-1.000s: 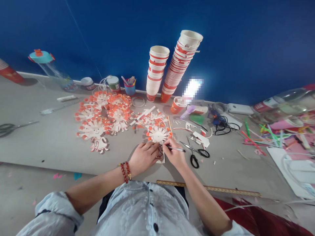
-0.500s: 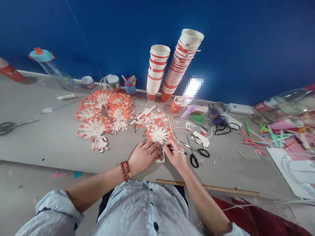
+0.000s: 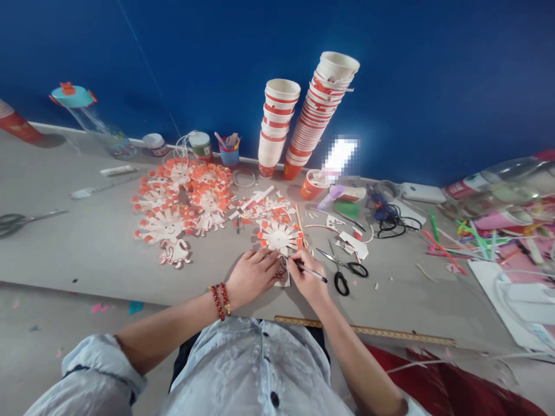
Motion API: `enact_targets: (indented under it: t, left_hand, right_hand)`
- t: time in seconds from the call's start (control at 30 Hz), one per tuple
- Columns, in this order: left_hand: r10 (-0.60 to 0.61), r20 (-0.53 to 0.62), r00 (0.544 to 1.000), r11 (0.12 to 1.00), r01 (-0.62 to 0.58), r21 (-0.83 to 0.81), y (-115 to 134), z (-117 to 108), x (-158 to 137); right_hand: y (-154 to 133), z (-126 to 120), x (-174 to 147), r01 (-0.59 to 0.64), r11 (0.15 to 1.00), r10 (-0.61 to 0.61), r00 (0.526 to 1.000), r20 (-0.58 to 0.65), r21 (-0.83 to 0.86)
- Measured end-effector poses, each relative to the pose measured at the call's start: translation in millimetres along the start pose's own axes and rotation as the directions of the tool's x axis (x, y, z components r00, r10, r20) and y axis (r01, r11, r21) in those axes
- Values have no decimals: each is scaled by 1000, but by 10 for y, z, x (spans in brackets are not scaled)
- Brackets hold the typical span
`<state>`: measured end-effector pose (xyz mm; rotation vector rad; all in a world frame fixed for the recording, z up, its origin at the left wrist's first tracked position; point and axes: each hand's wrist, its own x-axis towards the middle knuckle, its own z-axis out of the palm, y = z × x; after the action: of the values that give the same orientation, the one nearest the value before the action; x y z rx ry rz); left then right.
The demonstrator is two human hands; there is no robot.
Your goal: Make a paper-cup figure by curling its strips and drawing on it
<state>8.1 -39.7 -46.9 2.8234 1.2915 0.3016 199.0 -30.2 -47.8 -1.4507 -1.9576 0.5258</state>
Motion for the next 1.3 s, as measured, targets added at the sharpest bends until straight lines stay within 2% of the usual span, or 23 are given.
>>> enact_targets:
  t: [1.3]
  left_hand:
    - [20,-18,1000,999,-19,42,7,1,-7]
  right_hand:
    - [-2,9,-202,-24,997,22,999,-23,-71]
